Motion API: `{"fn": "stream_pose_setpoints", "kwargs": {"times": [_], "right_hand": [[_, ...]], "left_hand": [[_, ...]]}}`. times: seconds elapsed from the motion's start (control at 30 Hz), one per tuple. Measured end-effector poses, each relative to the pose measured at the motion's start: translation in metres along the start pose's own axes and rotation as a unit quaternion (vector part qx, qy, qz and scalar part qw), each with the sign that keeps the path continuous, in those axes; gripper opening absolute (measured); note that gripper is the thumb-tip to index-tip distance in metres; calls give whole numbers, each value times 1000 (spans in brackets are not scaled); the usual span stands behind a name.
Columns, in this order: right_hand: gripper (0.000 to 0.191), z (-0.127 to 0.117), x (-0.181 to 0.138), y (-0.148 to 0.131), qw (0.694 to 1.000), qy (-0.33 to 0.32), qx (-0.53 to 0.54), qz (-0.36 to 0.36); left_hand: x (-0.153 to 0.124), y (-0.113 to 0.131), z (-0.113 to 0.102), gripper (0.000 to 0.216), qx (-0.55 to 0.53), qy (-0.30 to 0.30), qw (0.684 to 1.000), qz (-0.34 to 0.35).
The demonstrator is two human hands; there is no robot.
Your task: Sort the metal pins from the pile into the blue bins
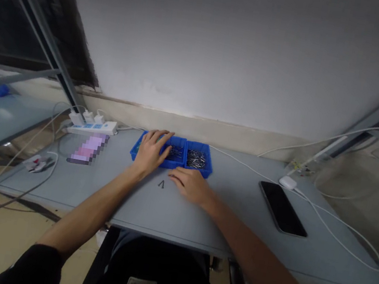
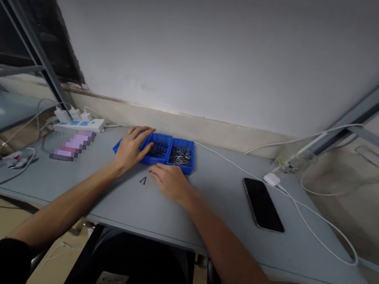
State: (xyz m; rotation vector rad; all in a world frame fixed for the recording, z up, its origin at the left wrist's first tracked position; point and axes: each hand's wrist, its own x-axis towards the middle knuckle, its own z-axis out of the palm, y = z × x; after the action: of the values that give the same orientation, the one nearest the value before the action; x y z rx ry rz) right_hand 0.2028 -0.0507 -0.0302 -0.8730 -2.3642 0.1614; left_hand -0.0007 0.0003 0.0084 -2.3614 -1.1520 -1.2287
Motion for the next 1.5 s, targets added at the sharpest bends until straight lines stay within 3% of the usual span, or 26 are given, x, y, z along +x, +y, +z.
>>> {"fn": "stream_pose_setpoints", "kwargs": {"times": [0.1,0.3,0.57,0.87,1.03,1.33,1.5], "right_hand": [[21,3,0,-7,998,-58,-2,-36],[17,3,-1,-9,994,-102,-8,-40],[9,3,-1,-6,995,-93,5,-20],[18,4,-2,-1,997,-76,-25,6],[16,4,-1,0,999,-12,-42,-6],[7,-11,5,13,977,185,-40,98],[10,-13,5,12,966,250,1,62]], "left_hand": [[-1,3,1,36,-20,-13,999,24],[-2,14,1,29,-69,-60,992,86],[-3,12,2,30,-94,-73,987,106],[-6,9,3,29,-100,-88,984,118],[-6,11,0,26,-115,-96,981,126],[-2,17,-4,26,-109,-121,979,121],[-2,16,-1,24,-98,-152,974,136]]}}
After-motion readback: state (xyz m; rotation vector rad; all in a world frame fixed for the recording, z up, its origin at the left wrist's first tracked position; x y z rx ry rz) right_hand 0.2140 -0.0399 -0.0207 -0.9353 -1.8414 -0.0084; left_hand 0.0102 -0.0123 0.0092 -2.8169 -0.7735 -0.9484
